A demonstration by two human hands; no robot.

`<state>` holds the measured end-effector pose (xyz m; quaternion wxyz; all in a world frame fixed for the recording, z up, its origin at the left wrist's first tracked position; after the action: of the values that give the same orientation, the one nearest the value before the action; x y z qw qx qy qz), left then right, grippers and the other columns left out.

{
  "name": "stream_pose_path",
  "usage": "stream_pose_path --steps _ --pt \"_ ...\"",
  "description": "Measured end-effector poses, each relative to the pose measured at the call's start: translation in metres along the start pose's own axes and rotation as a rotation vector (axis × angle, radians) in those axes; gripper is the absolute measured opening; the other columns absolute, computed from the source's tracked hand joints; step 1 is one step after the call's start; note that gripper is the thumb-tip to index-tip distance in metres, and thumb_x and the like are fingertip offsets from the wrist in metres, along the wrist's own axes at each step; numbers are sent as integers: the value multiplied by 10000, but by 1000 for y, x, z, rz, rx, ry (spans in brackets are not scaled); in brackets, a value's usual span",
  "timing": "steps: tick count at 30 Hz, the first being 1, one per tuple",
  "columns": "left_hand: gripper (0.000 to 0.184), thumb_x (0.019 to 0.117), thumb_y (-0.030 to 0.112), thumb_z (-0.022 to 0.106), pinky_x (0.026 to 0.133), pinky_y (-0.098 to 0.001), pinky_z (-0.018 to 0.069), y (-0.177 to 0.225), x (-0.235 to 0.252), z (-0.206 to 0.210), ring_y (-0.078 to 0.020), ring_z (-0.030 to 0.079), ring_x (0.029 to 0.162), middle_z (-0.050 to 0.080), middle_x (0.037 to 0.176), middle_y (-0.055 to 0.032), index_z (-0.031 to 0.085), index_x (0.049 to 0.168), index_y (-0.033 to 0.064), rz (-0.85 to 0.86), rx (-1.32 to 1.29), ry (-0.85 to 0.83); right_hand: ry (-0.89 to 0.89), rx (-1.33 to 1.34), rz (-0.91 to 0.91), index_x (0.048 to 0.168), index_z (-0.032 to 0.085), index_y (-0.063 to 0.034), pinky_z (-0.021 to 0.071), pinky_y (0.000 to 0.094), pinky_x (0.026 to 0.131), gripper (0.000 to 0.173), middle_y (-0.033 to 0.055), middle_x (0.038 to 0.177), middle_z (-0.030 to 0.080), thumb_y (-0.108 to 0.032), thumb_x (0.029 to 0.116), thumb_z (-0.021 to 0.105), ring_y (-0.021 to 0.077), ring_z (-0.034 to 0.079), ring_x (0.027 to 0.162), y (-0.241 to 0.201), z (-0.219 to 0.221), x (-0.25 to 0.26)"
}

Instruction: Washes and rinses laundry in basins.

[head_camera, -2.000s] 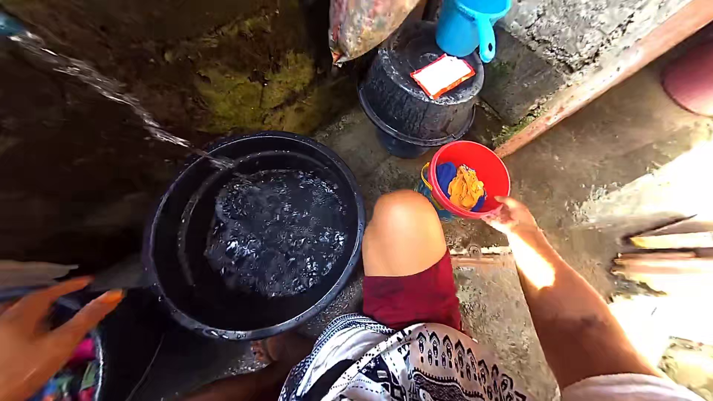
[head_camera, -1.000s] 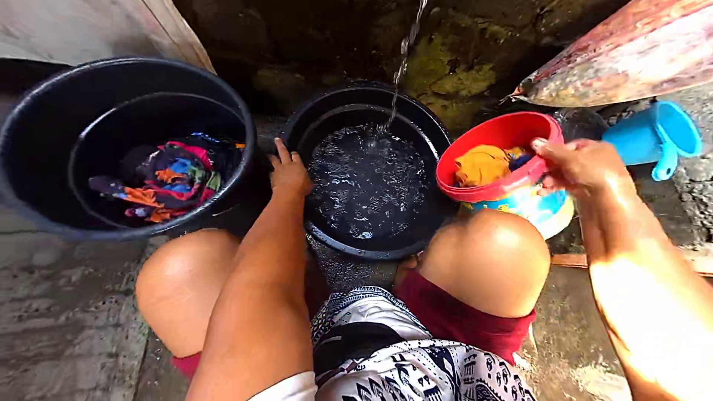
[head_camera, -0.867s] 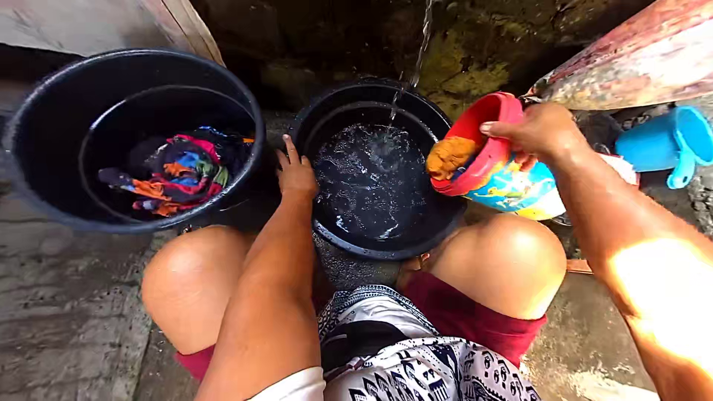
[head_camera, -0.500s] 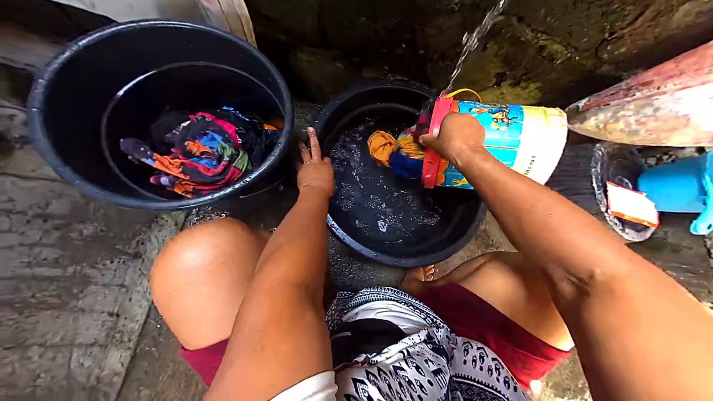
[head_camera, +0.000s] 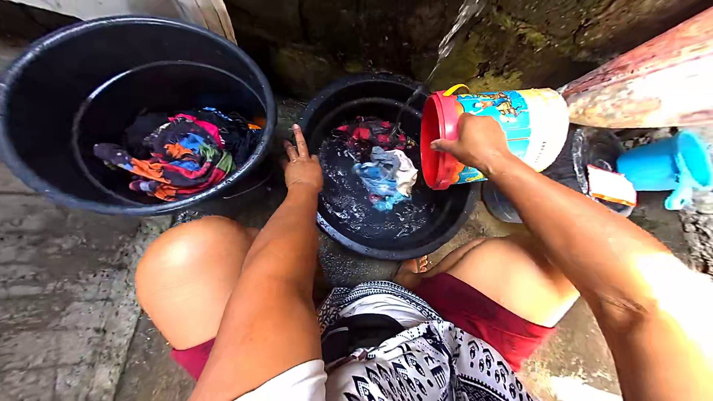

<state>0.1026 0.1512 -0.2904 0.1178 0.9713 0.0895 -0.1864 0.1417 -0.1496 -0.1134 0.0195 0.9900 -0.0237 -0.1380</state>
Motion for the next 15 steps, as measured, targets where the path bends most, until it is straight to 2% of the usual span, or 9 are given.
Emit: stream_pose_path --steps 3,5,6,8,9,11,13,14,15 --pt "493 888 25 718 1103 -768 315 1 -1 -1 -578 32 1524 -148 1709 -191 613 1368 -10 11 4 12 75 221 42 1167 618 58 502 706 833 694 308 1027 662 -552 870 769 493 663 966 59 -17 -21" --pt "494 892 33 711 1087 -758 345 1 -1 0 -585 46 1519 -149 1708 -195 608 1374 -5 13 23 16 172 479 111 1159 597 61 566 622 771 624 263 991 654 -466 884 786 399 682 834 108 -22 -48" --pt "492 903 35 699 1080 -755 355 1 -2 -1 -587 44 1517 -157 1706 -193 600 1384 -3 11 28 13 248 640 136 1140 587 44 594 542 721 552 203 948 649 -408 893 785 315 679 764 131 -22 -67" --pt "515 902 33 700 1063 -763 370 0 -4 -2 -601 41 1512 -172 1704 -191 585 1403 -6 10 25 4 404 947 138 1043 561 -104 609 345 597 328 1 829 640 -351 928 742 121 659 629 179 -9 -110" --pt "535 888 29 712 1043 -778 379 0 -5 -3 -618 45 1503 -168 1700 -208 582 1405 -19 19 21 2 460 1088 144 1032 550 -154 591 290 576 235 -61 802 630 -319 959 699 73 636 606 202 3 -131" --pt "525 884 40 719 1047 -792 358 1 -6 -4 -630 50 1495 -157 1695 -235 592 1389 -29 31 30 8 584 1307 180 1060 553 -158 581 257 548 125 -94 744 650 -255 992 590 55 634 572 247 38 -174" --pt "524 859 71 752 1093 -824 247 2 -6 -4 -618 28 1504 -134 1689 -268 618 1355 -32 34 72 38 675 1463 215 1120 528 -151 591 244 613 163 -100 817 669 -240 984 509 38 658 667 279 82 -219" --pt "523 840 94 768 1127 -829 142 5 -6 -3 -597 -2 1516 -113 1688 -280 636 1328 -38 40 95 74 705 1537 237 1160 526 -162 593 232 685 199 -106 885 678 -251 983 507 22 668 753 287 105 -241" --pt "512 828 106 777 1142 -827 53 9 -7 -3 -575 -29 1527 -81 1683 -302 647 1294 -64 70 112 119 752 1617 281 1175 551 -179 594 210 710 227 -107 929 699 -269 967 541 6 678 798 289 129 -259"
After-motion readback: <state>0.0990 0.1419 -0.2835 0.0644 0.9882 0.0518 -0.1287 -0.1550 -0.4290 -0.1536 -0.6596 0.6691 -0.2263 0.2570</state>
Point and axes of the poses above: each hand's wrist, its own x-axis towards the middle knuckle, its own z-axis out of the palm, y = z × x, the point moved 4 cm from there along x, towards the middle knuckle
